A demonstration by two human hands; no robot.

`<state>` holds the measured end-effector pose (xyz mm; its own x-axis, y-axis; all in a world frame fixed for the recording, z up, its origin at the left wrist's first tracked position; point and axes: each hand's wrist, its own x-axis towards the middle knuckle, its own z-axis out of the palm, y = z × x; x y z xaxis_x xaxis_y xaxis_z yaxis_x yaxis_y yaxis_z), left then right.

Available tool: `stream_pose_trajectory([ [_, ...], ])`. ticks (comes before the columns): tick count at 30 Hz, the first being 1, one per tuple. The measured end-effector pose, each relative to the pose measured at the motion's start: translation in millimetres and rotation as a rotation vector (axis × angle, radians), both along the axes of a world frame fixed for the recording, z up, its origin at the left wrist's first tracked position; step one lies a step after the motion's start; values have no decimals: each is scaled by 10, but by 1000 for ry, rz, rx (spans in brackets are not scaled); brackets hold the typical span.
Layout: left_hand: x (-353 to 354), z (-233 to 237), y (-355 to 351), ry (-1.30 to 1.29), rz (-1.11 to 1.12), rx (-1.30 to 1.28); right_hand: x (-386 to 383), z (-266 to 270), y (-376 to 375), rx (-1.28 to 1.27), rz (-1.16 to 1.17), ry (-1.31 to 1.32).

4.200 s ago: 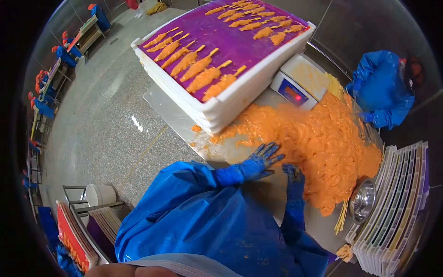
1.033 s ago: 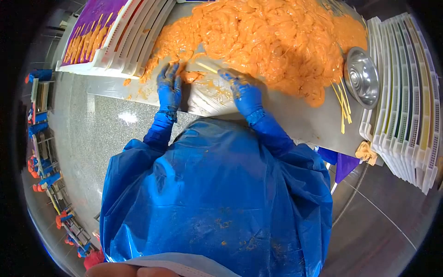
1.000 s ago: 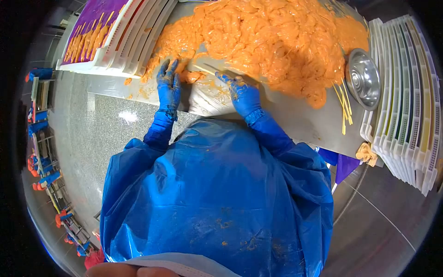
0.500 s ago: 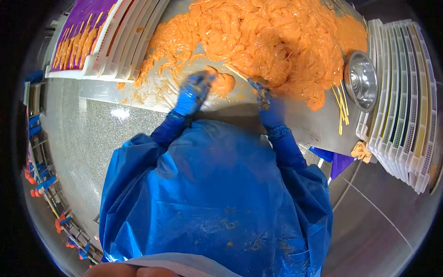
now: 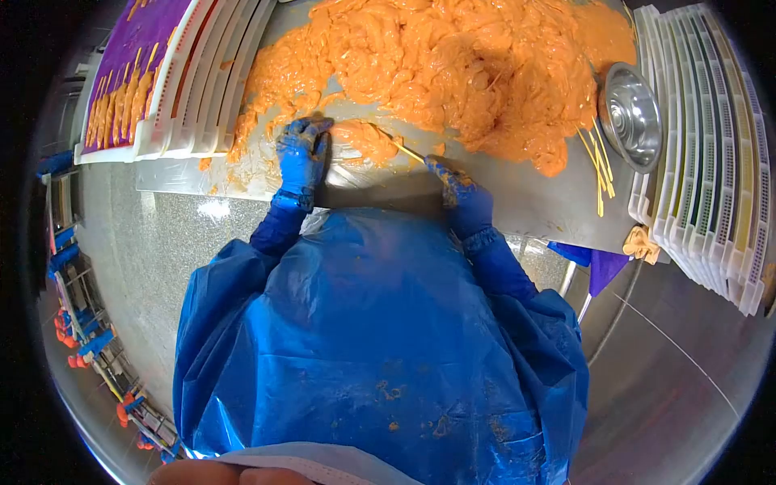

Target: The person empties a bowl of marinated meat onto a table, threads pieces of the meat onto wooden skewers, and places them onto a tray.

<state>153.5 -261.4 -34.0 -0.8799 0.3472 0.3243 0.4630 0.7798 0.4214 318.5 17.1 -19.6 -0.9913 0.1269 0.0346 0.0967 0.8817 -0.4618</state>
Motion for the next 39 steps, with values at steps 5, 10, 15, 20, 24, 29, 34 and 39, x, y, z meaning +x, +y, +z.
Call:
stream_pose_trajectory([
  [5,245,134,392,85,-383,52,-86,99,-147,-66,-103,188],
  [10,278,8,440,86,-436,25,-203,-317,-148,21,74,232],
  [15,270,-76,452,97,-433,91,-326,-410,-13,111,201,221],
  [20,242,-126,449,71,-451,104,-461,-215,32,179,250,70],
  [24,246,-99,455,55,-452,66,-581,-246,5,144,313,149],
  [29,238,-74,454,44,-450,52,-773,25,-13,231,438,22],
  [34,248,-76,463,-11,-439,58,-884,108,-100,386,453,-33],
  [39,230,-42,465,-2,-453,93,-954,112,-93,361,345,51],
])
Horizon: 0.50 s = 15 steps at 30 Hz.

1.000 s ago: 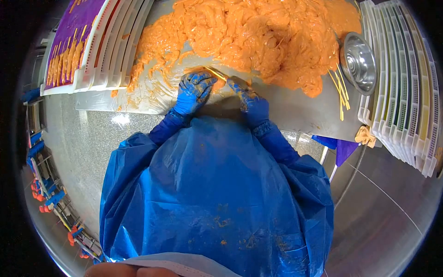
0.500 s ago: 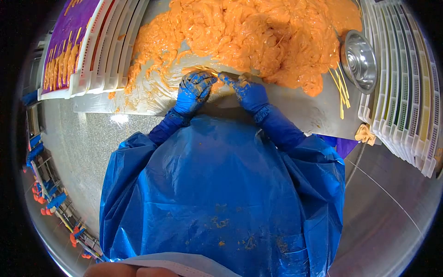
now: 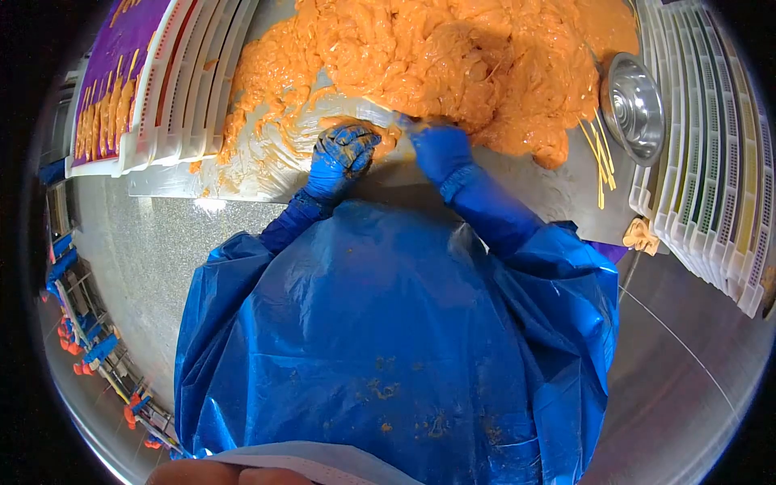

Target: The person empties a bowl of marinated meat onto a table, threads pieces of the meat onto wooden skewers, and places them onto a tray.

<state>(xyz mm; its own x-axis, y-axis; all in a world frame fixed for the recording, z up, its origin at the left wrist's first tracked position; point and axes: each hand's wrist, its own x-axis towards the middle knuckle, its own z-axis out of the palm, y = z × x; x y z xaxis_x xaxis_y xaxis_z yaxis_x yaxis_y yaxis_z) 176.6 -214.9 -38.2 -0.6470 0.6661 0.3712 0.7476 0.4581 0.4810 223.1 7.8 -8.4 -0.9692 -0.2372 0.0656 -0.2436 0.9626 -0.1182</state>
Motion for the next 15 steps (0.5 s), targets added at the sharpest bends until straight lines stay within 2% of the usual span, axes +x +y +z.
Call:
stream_pose_trajectory([
  [4,-18,-45,-39,-36,0,76,512,-244,536,-91,-133,-36],
  [5,-30,7,-44,-37,11,81,674,-71,512,-90,-235,-13],
  [6,-56,105,-47,-62,116,146,831,102,489,-90,-338,9],
  [7,-62,150,-57,-86,216,208,968,27,530,-89,-333,4],
  [9,-74,100,-122,-94,235,141,1310,-241,602,-228,-376,-78],
  [12,-83,145,-109,-37,296,103,1420,-114,656,-295,-385,-12],
  [13,-53,207,-85,-30,289,105,1429,-104,644,-299,-394,-11],
  [15,39,241,-11,-23,239,49,1433,-101,614,-144,-292,-184],
])
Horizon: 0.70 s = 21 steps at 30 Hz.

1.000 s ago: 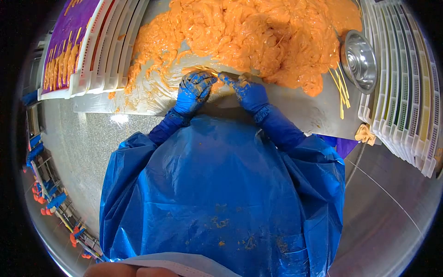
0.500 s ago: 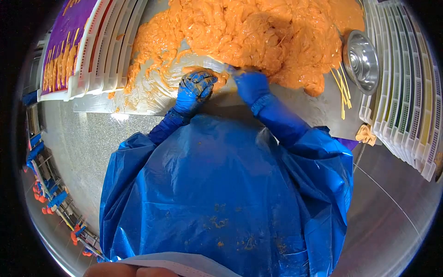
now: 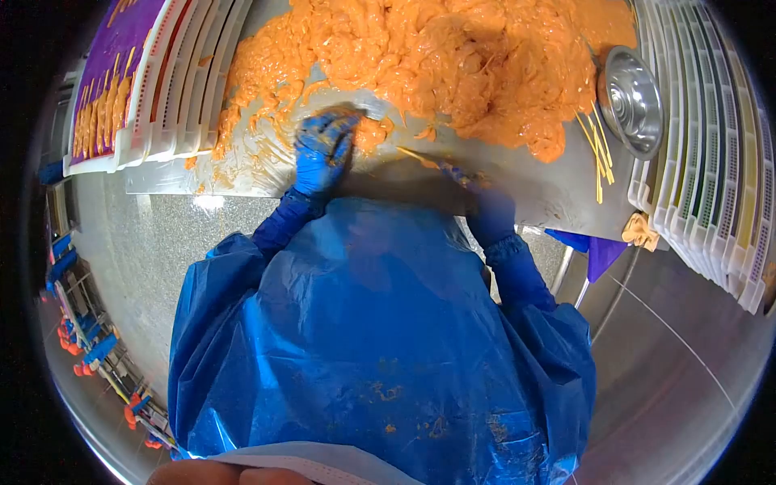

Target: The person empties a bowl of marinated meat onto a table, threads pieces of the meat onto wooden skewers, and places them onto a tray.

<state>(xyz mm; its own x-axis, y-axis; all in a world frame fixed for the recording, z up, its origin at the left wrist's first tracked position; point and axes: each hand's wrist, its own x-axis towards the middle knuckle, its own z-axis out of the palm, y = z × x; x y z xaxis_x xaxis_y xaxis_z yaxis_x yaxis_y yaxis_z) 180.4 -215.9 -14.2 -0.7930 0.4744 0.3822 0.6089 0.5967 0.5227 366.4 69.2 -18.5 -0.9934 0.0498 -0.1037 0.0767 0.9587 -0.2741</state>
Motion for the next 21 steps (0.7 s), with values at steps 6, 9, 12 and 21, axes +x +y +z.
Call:
stream_pose_trajectory([
  [6,23,-218,76,-15,-105,-30,-211,-240,-62,-5,74,275],
  [9,-3,-229,95,5,-106,-13,-298,-237,-72,-59,86,262],
  [12,4,-223,84,3,-116,-20,-385,-160,-81,-189,67,165],
  [21,-11,-253,102,-36,-135,-47,-436,-153,-98,-250,84,207],
])
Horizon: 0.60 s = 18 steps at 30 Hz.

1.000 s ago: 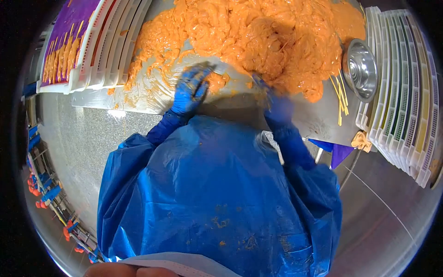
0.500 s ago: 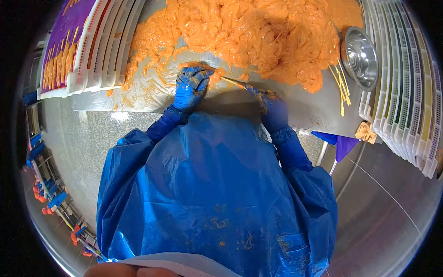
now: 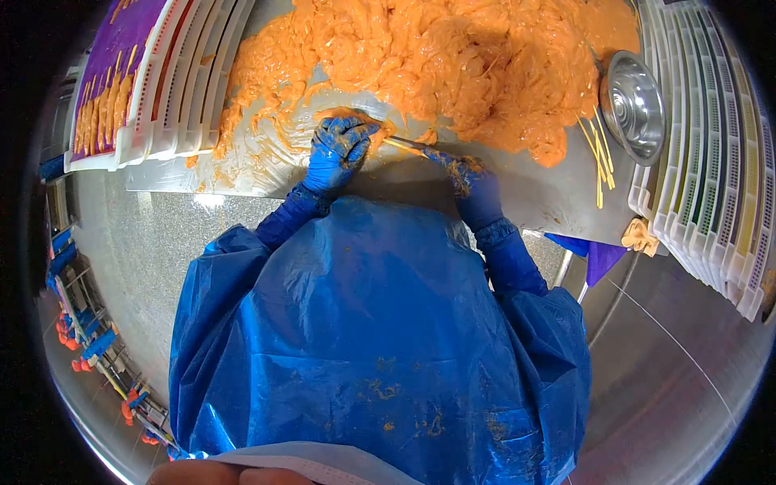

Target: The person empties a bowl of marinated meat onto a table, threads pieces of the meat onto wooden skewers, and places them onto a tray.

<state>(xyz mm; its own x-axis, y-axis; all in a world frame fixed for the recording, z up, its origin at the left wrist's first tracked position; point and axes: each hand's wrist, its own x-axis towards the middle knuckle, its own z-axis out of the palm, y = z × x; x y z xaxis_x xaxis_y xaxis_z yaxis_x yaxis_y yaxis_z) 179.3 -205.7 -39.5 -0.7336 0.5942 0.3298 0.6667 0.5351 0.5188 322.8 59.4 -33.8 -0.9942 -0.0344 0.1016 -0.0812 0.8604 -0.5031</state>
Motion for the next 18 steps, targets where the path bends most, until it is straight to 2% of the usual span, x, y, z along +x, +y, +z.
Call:
stream_pose_trajectory([
  [3,-3,-5,-2,-2,-2,-19,-31,32,-30,79,29,65],
  [6,1,22,6,-13,-5,-23,-96,232,-97,62,27,54],
  [10,8,37,8,-24,-3,-10,-126,207,-95,87,68,55],
  [16,-21,-47,12,23,-39,53,-164,175,-208,-82,19,-10],
  [18,-14,-36,11,15,-40,65,-208,202,-281,-101,44,107],
])
